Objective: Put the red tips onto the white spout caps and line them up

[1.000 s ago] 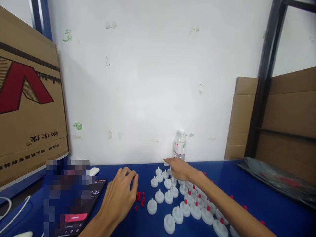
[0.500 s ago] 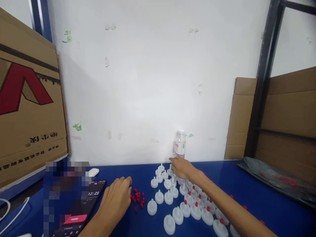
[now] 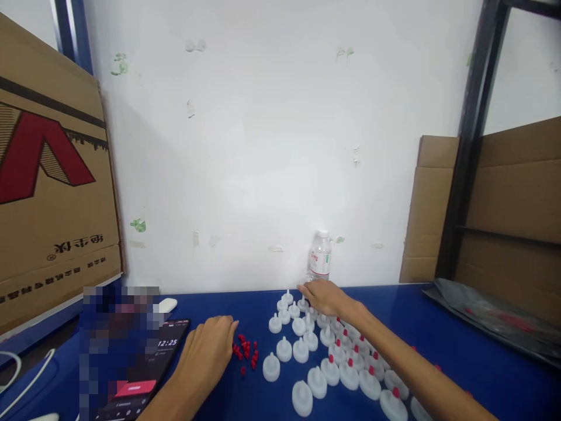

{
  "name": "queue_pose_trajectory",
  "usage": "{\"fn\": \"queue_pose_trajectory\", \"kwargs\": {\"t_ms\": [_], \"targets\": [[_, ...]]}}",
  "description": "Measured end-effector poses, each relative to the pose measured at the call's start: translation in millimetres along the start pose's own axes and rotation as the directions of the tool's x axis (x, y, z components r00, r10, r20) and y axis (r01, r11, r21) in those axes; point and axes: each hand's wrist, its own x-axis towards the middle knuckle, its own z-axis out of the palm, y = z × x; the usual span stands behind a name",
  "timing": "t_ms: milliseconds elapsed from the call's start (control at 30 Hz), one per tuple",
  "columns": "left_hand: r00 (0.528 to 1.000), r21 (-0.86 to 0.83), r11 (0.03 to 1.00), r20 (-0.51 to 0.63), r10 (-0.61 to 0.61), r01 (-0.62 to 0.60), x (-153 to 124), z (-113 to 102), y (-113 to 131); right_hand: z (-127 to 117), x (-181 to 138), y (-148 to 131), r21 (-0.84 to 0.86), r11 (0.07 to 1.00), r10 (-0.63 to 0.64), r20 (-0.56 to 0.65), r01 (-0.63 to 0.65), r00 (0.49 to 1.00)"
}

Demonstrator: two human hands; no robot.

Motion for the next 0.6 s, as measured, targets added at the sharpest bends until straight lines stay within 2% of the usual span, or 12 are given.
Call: {"fn": "queue_pose_trajectory", "kwargs": {"t_ms": [133, 200, 333, 433, 533, 600], "targets": [[0.998, -0.029, 0.999, -0.067, -0.020, 0.018, -0.8, -4.7, 2.5, -18.3, -3.5, -16.3, 0.045, 0.998, -0.046, -0.151, 0.053, 0.987], [0.993, -0.115, 0.993, -0.116, -0.003, -0.010, -2.1, -6.4, 4.5, -25.8, -8.3, -29.9, 0.080, 0.990, -0.104, -0.178, 0.120, 0.978], [0.972, -0.328, 0.931, -0.218, 0.090, -0.160, -5.3, -7.1, 9.9, -33.8, -25.5, -62.8, 0.167, 0.922, -0.327, -0.151, 0.350, 0.933], [0.955, -0.343, 0.905, -0.238, 0.177, -0.253, -6.6, -5.0, 12.7, -37.3, -39.8, -83.2, 0.201, 0.845, -0.475, -0.140, 0.495, 0.869], [0.927, -0.312, 0.885, -0.258, 0.272, -0.346, -7.7, -2.3, 14.6, -41.4, -48.4, -93.3, 0.155, 0.818, -0.533, -0.155, 0.553, 0.832], [0.916, -0.346, 0.859, -0.278, 0.290, -0.378, -9.6, -1.2, 16.4, -43.8, -48.3, -92.8, 0.137, 0.805, -0.560, -0.144, 0.577, 0.816]]}}
